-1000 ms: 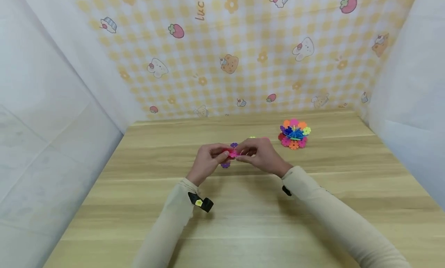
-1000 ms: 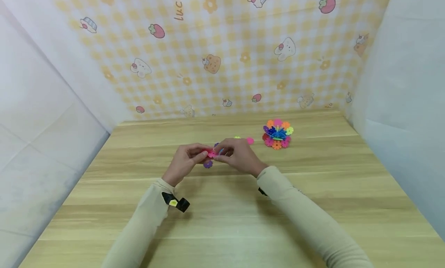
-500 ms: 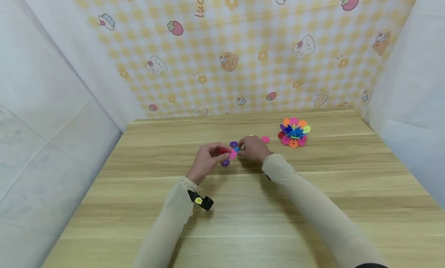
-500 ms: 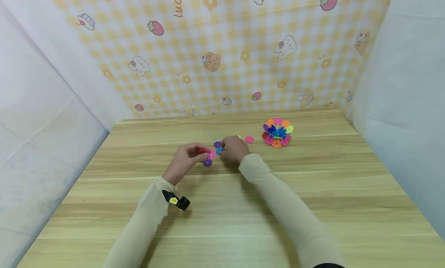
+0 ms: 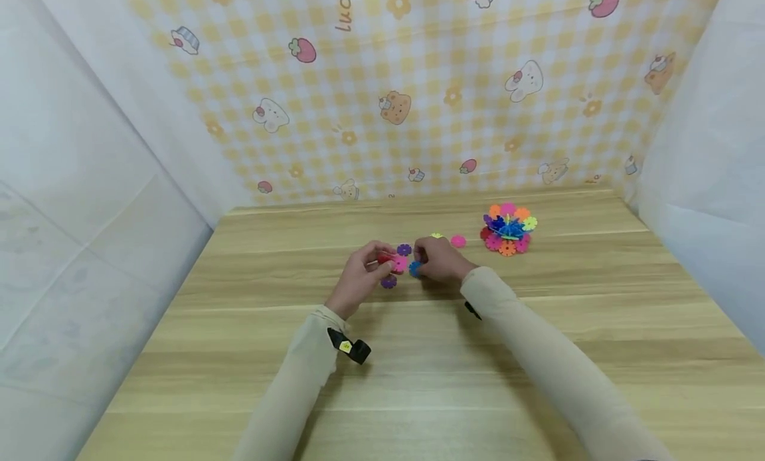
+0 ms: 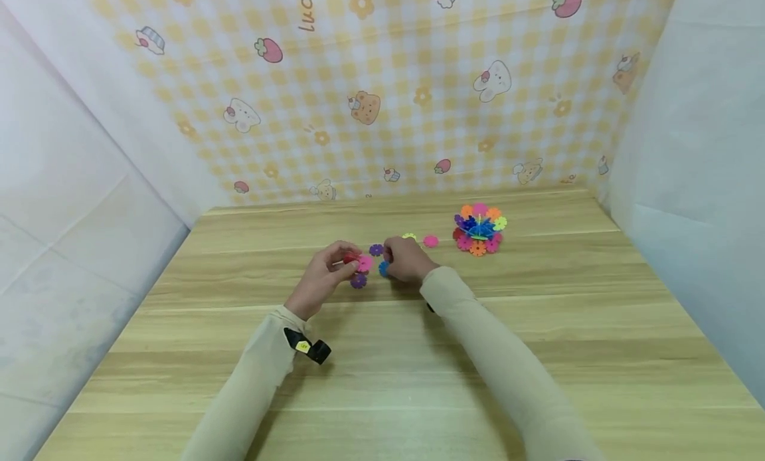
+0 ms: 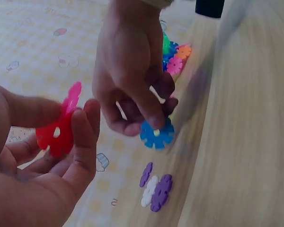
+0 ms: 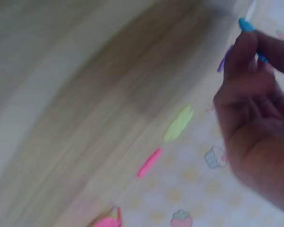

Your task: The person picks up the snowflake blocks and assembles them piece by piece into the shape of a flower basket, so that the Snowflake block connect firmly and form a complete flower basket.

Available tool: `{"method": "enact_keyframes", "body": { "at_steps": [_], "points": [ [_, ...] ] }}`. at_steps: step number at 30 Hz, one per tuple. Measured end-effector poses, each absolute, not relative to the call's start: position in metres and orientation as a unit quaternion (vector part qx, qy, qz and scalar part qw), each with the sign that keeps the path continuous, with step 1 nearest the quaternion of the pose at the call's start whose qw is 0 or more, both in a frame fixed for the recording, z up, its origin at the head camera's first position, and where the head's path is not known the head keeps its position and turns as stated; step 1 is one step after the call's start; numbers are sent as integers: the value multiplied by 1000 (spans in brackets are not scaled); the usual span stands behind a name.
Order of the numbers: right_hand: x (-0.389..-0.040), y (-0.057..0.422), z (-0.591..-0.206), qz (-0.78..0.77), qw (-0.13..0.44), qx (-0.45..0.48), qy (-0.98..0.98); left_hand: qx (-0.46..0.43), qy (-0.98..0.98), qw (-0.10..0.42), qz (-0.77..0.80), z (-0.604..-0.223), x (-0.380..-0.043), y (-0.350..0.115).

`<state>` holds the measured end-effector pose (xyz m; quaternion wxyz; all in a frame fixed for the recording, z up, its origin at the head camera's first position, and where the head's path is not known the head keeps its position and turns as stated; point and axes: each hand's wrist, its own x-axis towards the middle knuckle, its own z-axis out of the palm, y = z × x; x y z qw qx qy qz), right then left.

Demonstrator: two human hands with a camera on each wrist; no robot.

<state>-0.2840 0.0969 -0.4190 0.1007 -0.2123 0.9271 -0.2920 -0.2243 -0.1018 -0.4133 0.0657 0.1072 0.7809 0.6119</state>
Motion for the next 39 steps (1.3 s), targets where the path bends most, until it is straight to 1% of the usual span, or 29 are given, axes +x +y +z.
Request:
{"method": "enact_keyframes", "body": {
  "at_steps": [2,4,11,16,27,32,39],
  "points": [
    [-279,107,-417,-332,97,-227,910,104,792,58,599,-415,-225,-101],
    [-272,115,-415,-363,80,-239,897,103,800,54,589,-416,-226,-101],
    [-247,121,-404,-438,4,-258,861,94,789,63,604,-418,-227,-98],
    [-238,119,-401,-442,-38,-278,852,80,778,68,620,-417,-225,-96],
    [-228,115,-404,-440,-92,-300,841,104,773,63,622,-418,-222,-90],
    [-226,113,-405,-458,-91,-291,835,117,764,61,631,-418,-221,-88],
    [-231,114,-404,-454,-59,-291,840,148,805,85,568,-417,-225,-97]
  ]
}}
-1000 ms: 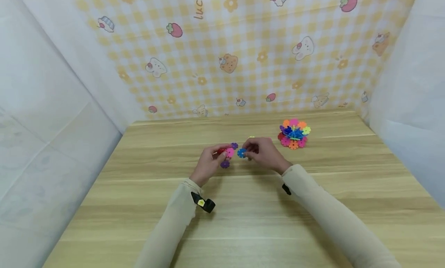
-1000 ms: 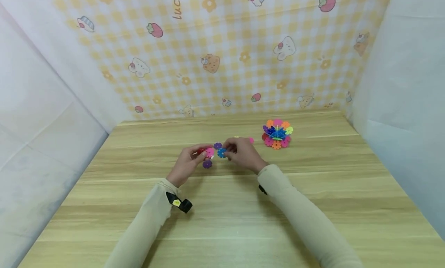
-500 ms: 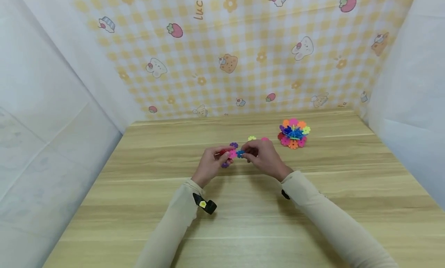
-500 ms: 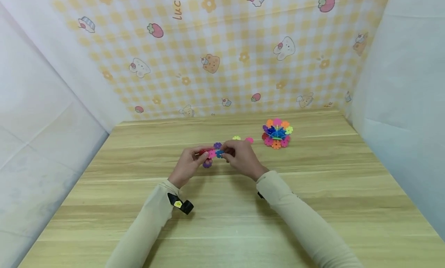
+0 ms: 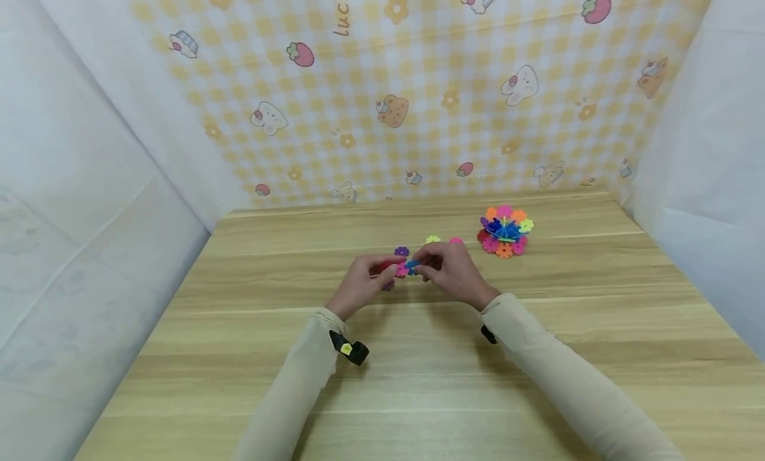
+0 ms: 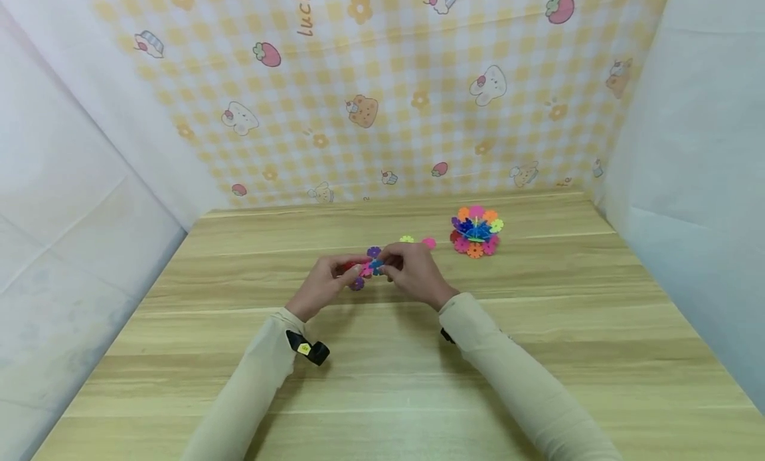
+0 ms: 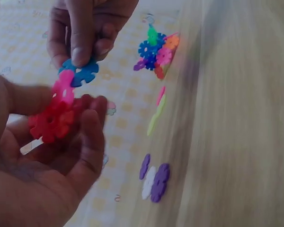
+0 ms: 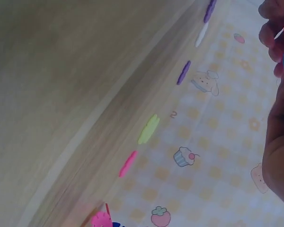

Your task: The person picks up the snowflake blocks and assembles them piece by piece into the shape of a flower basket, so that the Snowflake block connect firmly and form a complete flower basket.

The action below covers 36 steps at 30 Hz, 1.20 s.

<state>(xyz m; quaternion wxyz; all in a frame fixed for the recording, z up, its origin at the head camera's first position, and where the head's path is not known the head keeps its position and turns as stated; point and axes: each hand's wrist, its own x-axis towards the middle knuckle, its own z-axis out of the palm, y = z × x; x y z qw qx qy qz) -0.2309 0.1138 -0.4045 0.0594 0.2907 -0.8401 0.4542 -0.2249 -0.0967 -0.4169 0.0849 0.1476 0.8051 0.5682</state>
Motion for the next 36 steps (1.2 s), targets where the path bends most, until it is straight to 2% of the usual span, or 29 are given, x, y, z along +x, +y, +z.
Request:
{"method": "enact_keyframes", "body": {
  "at_steps": [4,10,20,27,32,36],
  "points": [
    [-234,113,-405,446,33,292,-845,175,847,82,496,-416,-225,-101],
    [-235,113,-403,439,2,291,-850,221,876,36,427,-412,-222,-98],
    [-261,136,-397,375,0,269,-887,212,865,8,454,-412,-219,-103],
    [-290,153,-404,243,-45,203,-947,221,862,4,457,-416,-219,-102],
    [-302,147,-412,181,-82,186,-962,201,865,-8,459,-417,-219,-98],
    [-304,138,-418,147,-73,189,-968,185,864,-24,467,-415,-218,-95]
  ]
}}
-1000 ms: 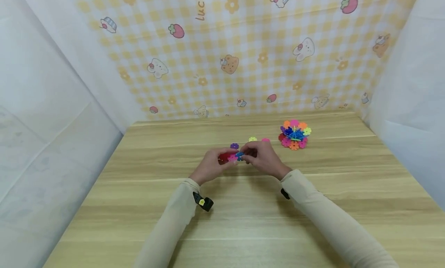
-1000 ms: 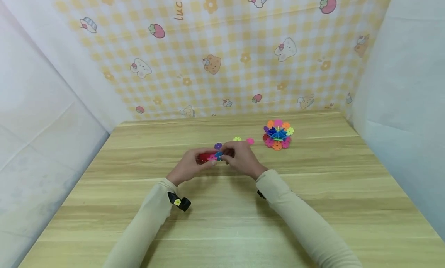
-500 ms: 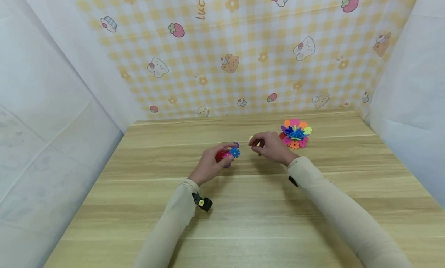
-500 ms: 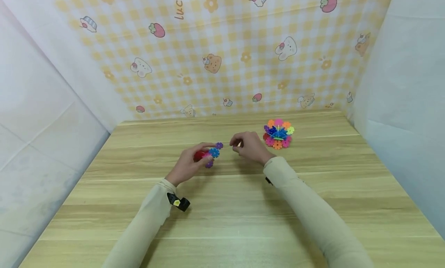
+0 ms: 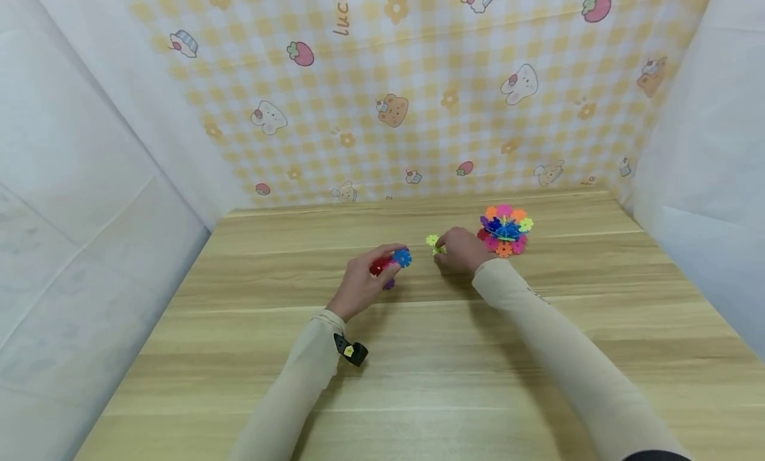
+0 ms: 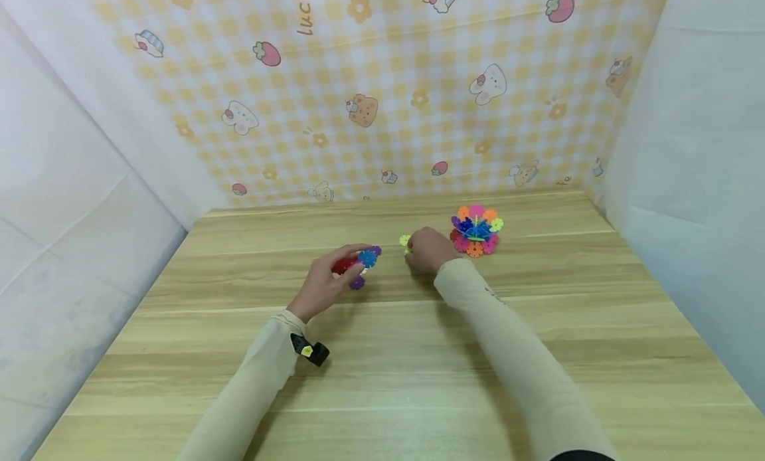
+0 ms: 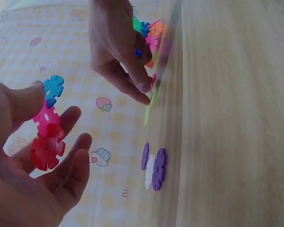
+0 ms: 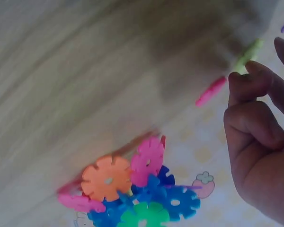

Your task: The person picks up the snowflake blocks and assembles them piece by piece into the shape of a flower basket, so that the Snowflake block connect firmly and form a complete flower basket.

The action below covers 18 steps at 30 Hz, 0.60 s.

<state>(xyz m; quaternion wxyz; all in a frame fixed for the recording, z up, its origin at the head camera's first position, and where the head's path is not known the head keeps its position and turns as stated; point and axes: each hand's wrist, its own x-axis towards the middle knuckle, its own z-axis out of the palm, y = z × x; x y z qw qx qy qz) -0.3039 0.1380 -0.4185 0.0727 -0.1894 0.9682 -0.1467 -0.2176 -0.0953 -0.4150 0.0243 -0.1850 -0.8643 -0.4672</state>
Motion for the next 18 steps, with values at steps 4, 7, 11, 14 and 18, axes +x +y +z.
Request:
{"method": "enact_keyframes", "body": {
  "at_steps": [4,7,11,14,18],
  "points": [
    [-306,133,-424,-134,56,-199,969,-189,-863,30,-467,-416,-218,-96],
    [-308,131,-424,-148,64,-197,967,-194,-861,31,-469,-416,-219,-97],
    [-309,132,-423,-191,93,-189,959,-193,-859,32,-472,-417,-220,-98],
    [-306,134,-420,-215,113,-193,951,-193,-858,33,-475,-418,-220,-98],
    [-300,137,-415,-229,130,-208,942,-192,-851,29,-488,-417,-220,-98]
  ]
}}
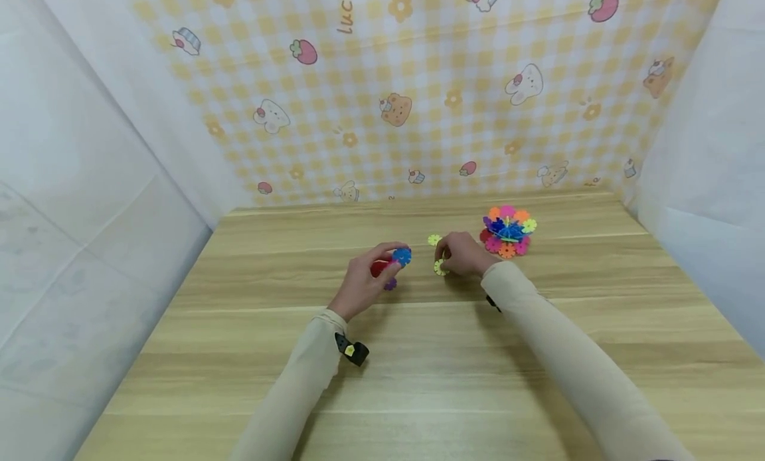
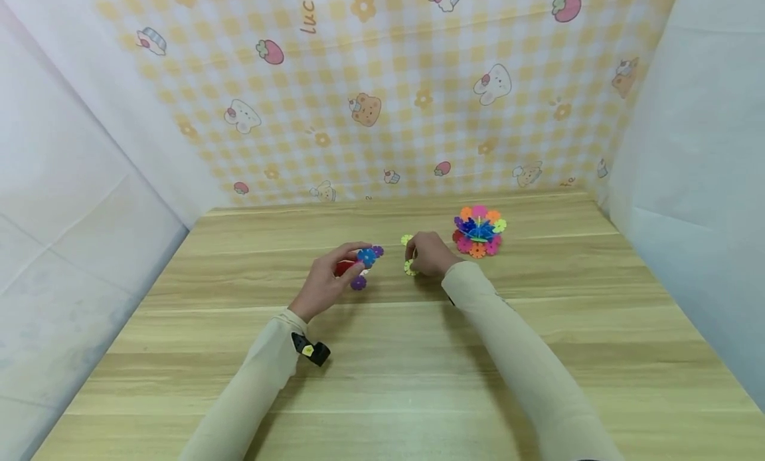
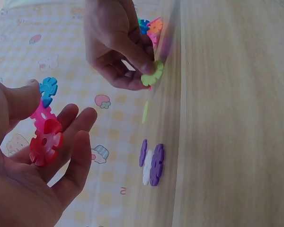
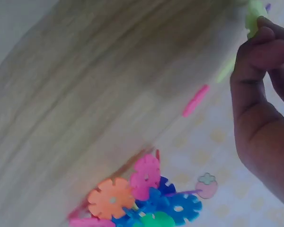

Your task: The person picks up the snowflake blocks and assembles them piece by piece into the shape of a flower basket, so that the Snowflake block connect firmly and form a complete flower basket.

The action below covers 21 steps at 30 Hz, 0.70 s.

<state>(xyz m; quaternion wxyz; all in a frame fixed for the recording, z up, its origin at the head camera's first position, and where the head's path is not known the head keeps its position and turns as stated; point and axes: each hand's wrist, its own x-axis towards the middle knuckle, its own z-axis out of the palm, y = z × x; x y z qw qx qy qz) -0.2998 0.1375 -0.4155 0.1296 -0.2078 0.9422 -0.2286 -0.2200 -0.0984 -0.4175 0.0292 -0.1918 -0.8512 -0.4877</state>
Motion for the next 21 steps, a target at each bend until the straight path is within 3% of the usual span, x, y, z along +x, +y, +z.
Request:
{"method": "enact_keyframes", "body": {
  "at_steps": [5,12,21],
  "points": [
    [-289,140,-410,-268,153,-238,921,-193,-849,20,-491,-418,-221,-99],
    [-271,138,-406,-442,198,-230,844,-196,-861,21,-469,-419,-222,-98],
    [-254,127,-406,-564,190,-188,781,-210,-856,26,-472,-420,-224,-95]
  ]
}}
